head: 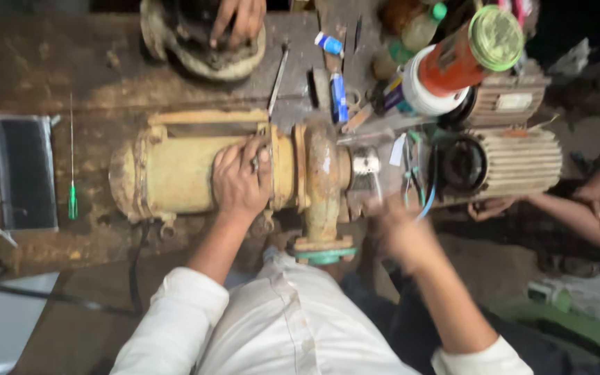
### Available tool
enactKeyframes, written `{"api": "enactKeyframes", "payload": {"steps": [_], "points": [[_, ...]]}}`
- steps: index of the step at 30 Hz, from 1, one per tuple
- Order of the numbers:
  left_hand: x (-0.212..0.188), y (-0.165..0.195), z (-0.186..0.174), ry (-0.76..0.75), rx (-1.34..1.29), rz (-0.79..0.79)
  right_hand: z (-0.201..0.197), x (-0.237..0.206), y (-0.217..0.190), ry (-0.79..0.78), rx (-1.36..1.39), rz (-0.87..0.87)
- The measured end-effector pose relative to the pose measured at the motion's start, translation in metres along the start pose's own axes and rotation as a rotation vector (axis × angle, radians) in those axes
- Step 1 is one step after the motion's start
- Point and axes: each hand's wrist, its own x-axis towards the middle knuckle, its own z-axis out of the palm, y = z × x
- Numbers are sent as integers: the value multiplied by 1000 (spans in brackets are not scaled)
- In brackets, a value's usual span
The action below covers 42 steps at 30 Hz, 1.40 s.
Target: The person uses a wrench to loosen and tighten bolts on a cylindrical motor assembly on a workbench. They repeatedly adjust the bolts and reposition the motor while other people work nearby.
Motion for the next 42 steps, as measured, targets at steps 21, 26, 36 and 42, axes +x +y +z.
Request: {"api": "enactKeyframes", "payload": {"steps": [21,26,36,42], "points": [[2,3,-1,8,-16,15,-99,-17,31,67,573,180],[1,1,-1,16,-10,-6,-117,-10,-33,388,1093,-171],[2,4,-1,-9,-25,1,-26,-4,67,-86,310,85],[1,4,-4,-13,-7,-10,-11,9,58,427,-582,-157]]}}
